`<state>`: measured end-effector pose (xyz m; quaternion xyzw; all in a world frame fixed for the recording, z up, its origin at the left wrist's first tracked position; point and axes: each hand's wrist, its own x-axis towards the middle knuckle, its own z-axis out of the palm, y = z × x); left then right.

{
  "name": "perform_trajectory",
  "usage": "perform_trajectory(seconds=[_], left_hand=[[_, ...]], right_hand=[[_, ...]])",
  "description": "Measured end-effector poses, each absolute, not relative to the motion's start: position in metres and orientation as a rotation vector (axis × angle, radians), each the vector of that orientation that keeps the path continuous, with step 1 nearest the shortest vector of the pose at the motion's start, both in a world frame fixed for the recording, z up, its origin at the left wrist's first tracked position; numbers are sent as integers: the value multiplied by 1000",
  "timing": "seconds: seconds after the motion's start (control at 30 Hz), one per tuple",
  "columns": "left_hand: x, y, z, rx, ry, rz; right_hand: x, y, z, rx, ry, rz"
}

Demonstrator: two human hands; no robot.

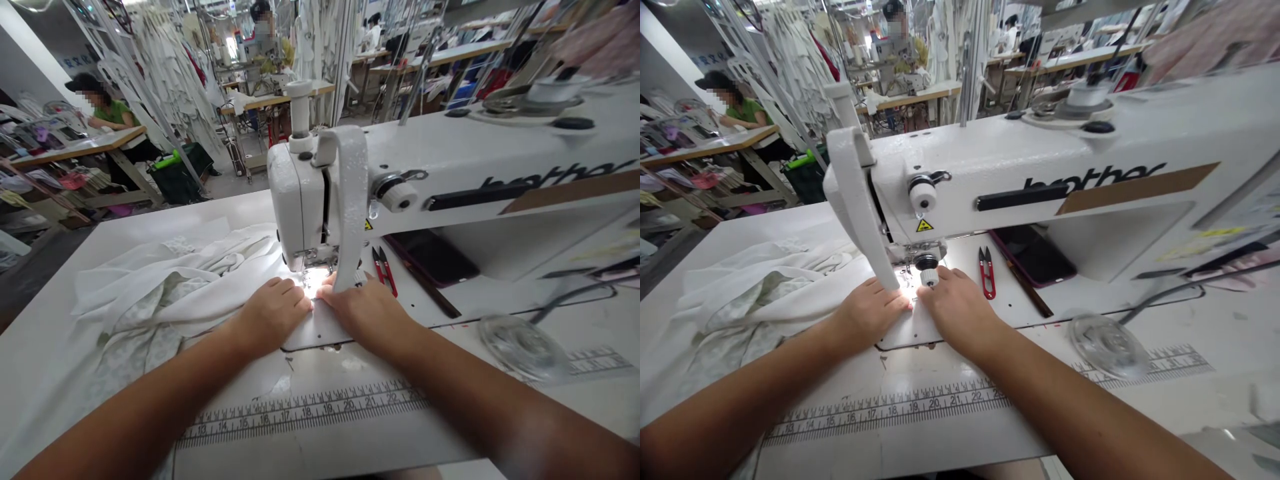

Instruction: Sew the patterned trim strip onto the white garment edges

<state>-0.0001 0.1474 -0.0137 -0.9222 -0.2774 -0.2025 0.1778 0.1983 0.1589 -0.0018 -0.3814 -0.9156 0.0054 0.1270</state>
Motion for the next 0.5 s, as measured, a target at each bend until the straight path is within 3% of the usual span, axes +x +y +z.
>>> perform_trajectory(seconds=[0.2, 0.5], left_hand=[[-1, 133, -8, -2675, -783, -413], [-6, 136, -12, -2685, -837, -482]], right_hand=[[208, 153, 1, -1015, -2707, -9], [213, 152, 1, -1011, -2748, -44]])
